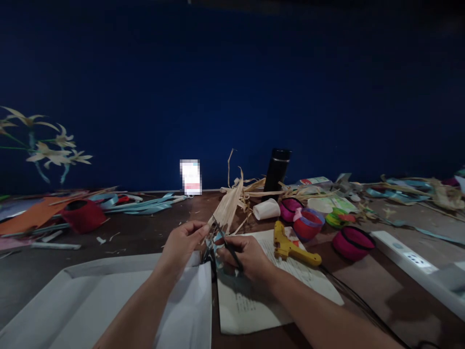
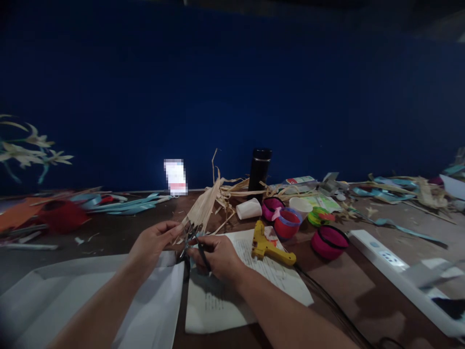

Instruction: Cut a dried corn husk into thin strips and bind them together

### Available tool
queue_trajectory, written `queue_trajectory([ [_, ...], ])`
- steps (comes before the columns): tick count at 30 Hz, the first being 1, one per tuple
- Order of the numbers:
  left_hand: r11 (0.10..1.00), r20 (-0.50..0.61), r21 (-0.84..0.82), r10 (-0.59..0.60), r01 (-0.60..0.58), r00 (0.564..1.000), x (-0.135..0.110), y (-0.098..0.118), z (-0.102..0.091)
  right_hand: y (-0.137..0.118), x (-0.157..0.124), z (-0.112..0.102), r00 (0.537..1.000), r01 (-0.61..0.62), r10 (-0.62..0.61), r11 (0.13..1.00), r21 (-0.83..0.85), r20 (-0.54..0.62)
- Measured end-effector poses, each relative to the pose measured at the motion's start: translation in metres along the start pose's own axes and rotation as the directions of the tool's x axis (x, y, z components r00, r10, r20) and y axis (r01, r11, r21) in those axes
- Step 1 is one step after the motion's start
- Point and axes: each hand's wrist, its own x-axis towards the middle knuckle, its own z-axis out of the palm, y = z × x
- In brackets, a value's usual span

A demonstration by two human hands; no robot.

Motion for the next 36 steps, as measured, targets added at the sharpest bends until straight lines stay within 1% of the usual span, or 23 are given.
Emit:
queue_trajectory([
  [4, 0.996, 0.048, -0.066, -0.053, 0.057, 0.997, -0.003, 0.003, 0.002, 0.0, -0.001, 0.0, 1.0, -0.003, 0.003, 1.0, -0.002, -0.005],
  [8, 0.991, 0.078, -0.111, -0.065, 0.074, 0.995, -0.003, 0.002, 0.002, 0.0, -0.001, 0.0, 1.0, 0.01, -0.01, 1.0, -0.013, 0.006],
  [12, 0.985, 0.061, -0.149, -0.073, 0.082, 0.995, -0.004, 0.001, 0.004, 0.003, -0.001, 0.0, 1.0, 0.016, -0.016, 1.0, -0.011, 0.024],
  [17, 0.983, 0.018, -0.169, -0.072, 0.074, 0.997, -0.007, 0.004, 0.009, 0.007, -0.001, 0.002, 0.999, 0.031, -0.031, 0.998, -0.047, 0.006],
  [22, 0.98, 0.019, -0.189, -0.055, 0.058, 0.998, -0.008, 0.002, 0.01, 0.004, -0.002, 0.003, 0.999, 0.051, -0.05, 0.994, -0.097, 0.018],
  [25, 0.978, 0.044, -0.199, -0.058, 0.066, 0.997, -0.007, 0.001, 0.011, 0.003, -0.003, 0.003, 0.998, 0.062, -0.058, 0.991, -0.119, 0.04],
  [27, 0.976, 0.046, -0.206, -0.063, 0.071, 0.997, -0.007, 0.001, 0.011, 0.003, -0.003, 0.004, 0.998, 0.056, -0.052, 0.992, -0.114, 0.034],
  [29, 0.972, 0.008, -0.228, -0.056, 0.056, 0.998, -0.005, 0.002, 0.01, 0.004, -0.003, 0.005, 0.999, 0.04, -0.037, 0.995, -0.094, 0.028],
  [31, 0.965, -0.063, -0.26, -0.041, 0.023, 0.997, -0.003, 0.003, 0.008, 0.004, -0.003, 0.005, 0.999, 0.027, -0.024, 0.996, -0.087, 0.035],
  [34, 0.953, -0.173, -0.302, -0.018, -0.035, 0.985, 0.001, 0.003, 0.003, 0.001, -0.004, 0.006, 0.999, 0.014, -0.009, 0.991, -0.133, 0.043],
  [36, 0.946, -0.223, -0.318, -0.008, -0.066, 0.975, 0.002, 0.004, 0.001, -0.001, -0.005, 0.006, 0.999, 0.005, 0.003, 0.985, -0.17, 0.046],
])
